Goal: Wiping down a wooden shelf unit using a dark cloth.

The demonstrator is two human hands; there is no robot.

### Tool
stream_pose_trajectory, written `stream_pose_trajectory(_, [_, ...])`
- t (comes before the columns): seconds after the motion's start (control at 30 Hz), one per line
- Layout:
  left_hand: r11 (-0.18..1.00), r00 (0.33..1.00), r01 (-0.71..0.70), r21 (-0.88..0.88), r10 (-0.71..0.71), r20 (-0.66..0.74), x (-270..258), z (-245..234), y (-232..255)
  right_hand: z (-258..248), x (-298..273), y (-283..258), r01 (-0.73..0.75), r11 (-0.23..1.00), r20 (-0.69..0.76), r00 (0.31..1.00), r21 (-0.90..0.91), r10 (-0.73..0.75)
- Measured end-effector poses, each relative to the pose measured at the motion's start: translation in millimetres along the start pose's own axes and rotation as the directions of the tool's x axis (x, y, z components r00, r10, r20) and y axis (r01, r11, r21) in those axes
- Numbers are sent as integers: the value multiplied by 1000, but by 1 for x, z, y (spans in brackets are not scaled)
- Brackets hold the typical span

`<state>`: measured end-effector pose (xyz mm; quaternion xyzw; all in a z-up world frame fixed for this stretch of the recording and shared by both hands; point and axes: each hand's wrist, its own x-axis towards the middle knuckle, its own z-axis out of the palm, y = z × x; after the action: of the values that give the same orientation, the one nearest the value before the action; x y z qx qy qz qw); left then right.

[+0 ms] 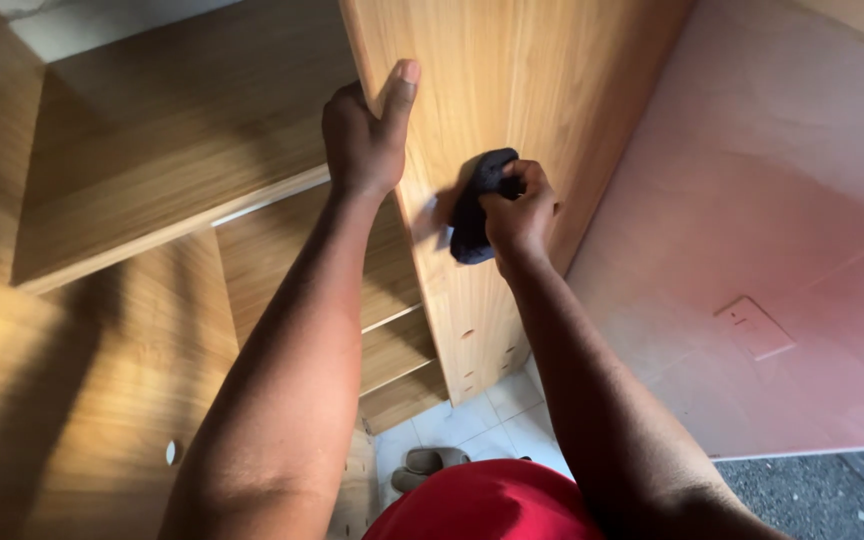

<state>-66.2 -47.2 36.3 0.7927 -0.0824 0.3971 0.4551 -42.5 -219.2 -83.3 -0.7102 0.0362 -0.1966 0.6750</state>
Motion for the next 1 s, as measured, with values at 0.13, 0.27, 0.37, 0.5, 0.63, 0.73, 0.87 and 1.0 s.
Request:
stream_pose_trajectory(0.13, [997,998,-55,-54,53,-28,0,-1,-2,-4,4,-6,25,998,-3,1000,50,-25])
stream_pose_trajectory(0.27, [1000,999,-29,2,29,-14,0,-2,0,-2,2,-8,46,997,-7,999,65,-46])
stream_pose_trajectory(0.37, [999,999,-47,-3,47,-9,-1,-4,0,13,-15,0,98,995,7,995,15,-98])
stream_pose_trajectory(0.5, [999,999,39,28,-40,32,-1,-9,6,20,-44,-11,97,994,60,994,-45,-94])
stream_pose_trajectory(0.63, [999,996,41,8,-41,81,-2,-13,8,20,-46,-41,139,988,40,990,-63,-136])
stream_pose_trajectory(0.73, [998,996,57,3,-57,66,0,-14,13,20,-48,-54,193,977,10,981,-95,-193])
stream_pose_trajectory(0.87, [998,998,-9,-56,13,63,-1,-15,9,30,-59,-32,215,966,34,977,-146,-212])
stream_pose_trajectory(1.0, [999,997,21,-43,-17,76,-1,-16,10,28,-71,3,151,960,111,986,-237,-128])
